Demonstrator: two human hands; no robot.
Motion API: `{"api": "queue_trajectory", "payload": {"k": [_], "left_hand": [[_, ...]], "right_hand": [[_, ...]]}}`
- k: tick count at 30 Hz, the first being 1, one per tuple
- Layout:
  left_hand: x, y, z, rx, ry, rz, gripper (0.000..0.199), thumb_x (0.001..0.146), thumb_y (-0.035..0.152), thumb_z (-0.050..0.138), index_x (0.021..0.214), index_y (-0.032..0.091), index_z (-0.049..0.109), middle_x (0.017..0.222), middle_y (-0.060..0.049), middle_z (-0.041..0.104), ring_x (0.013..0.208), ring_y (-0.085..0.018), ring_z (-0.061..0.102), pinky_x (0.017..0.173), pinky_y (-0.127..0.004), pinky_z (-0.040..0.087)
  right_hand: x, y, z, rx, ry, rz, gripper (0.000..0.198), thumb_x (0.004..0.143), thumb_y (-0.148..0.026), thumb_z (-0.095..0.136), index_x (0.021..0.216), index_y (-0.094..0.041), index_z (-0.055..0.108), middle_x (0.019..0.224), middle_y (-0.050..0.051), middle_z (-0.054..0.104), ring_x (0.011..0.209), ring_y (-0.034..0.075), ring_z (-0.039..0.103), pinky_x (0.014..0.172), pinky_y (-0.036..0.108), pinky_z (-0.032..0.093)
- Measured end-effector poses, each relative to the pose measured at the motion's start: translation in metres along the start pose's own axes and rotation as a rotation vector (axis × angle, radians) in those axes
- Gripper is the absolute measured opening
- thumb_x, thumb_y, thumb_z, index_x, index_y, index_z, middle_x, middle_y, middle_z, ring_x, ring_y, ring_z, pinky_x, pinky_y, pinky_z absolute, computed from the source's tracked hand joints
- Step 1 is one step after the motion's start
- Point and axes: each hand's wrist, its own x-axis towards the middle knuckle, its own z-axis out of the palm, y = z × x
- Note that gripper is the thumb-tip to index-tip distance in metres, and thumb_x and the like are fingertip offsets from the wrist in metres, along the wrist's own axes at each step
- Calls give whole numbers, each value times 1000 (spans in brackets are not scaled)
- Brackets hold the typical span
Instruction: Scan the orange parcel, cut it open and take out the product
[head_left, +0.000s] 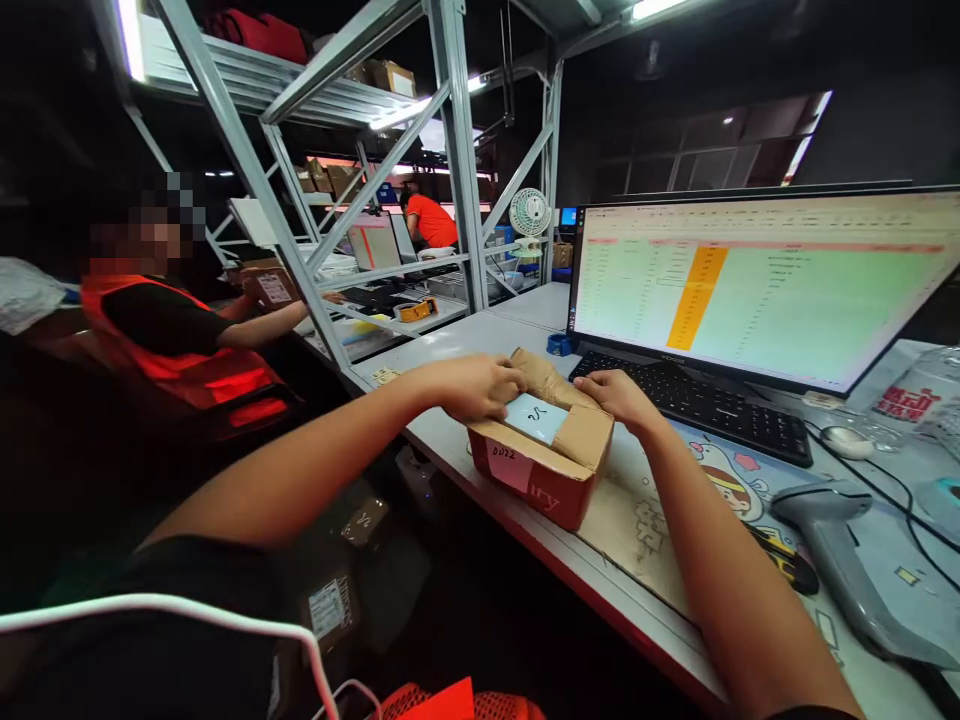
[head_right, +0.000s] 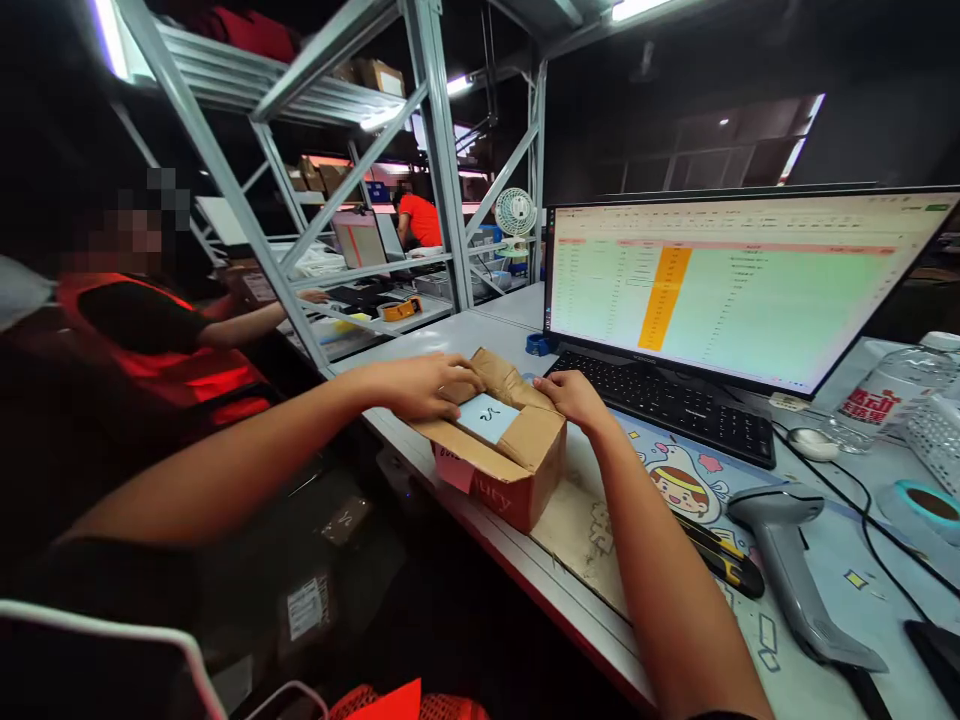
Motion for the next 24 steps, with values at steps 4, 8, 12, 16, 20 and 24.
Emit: {"api": "queue_trajectory", "payload": {"k": [4, 8, 12, 16, 20, 24], "left_hand": [[20, -2, -8, -4, 30, -87, 57, 91, 29, 62, 147, 24, 61, 151, -14, 60, 126, -35, 64, 113, -45, 47], [8, -30, 7, -135, 222, -213, 69, 95, 20, 46, 162, 19, 35, 134, -16, 69, 96, -27, 72, 94, -42, 58], [-9, -52, 29, -172, 298, -306, 59, 92, 17, 49, 152, 16, 46, 133, -16, 66, 105, -29, 72, 98, -46, 60], [-7, -32, 18, -30, 331, -9, 54, 93, 17, 59, 146, 21, 59, 158, -15, 51, 145, -32, 50, 127, -48, 38], [-2, -2, -7, -7, -75, 274, 59, 93, 40, 74, 149, 26, 62, 144, -9, 67, 133, -32, 61, 118, -42, 45], [-5, 6, -10, 31, -231, 196, 86, 86, 54, 78, 160, 20, 51, 152, -14, 62, 139, -38, 56, 117, -46, 46]], "right_hand": [[-2, 6, -6, 26, -3, 10, 84, 64, -104, 56, 61, -21, 53, 61, 1, 46, 59, 14, 36, 53, 31, 23], [-4, 7, -4, 65, -20, -4, 83, 64, -103, 57, 63, -20, 57, 61, 1, 48, 59, 14, 37, 53, 30, 24], [-4, 4, -1, 49, -7, -35, 86, 63, -106, 56, 62, -19, 59, 63, 2, 51, 61, 15, 40, 53, 31, 26], [-5, 1, -2, -2, -1, -52, 90, 59, -111, 52, 58, -21, 56, 60, 2, 49, 59, 15, 39, 53, 31, 26], [-9, -2, -1, 29, -60, -57, 86, 62, -108, 55, 60, -22, 54, 58, 1, 47, 57, 15, 37, 52, 31, 27], [-14, -8, 4, 61, -45, 5, 80, 63, -102, 60, 62, -22, 55, 58, -1, 45, 57, 14, 35, 53, 30, 26]]}}
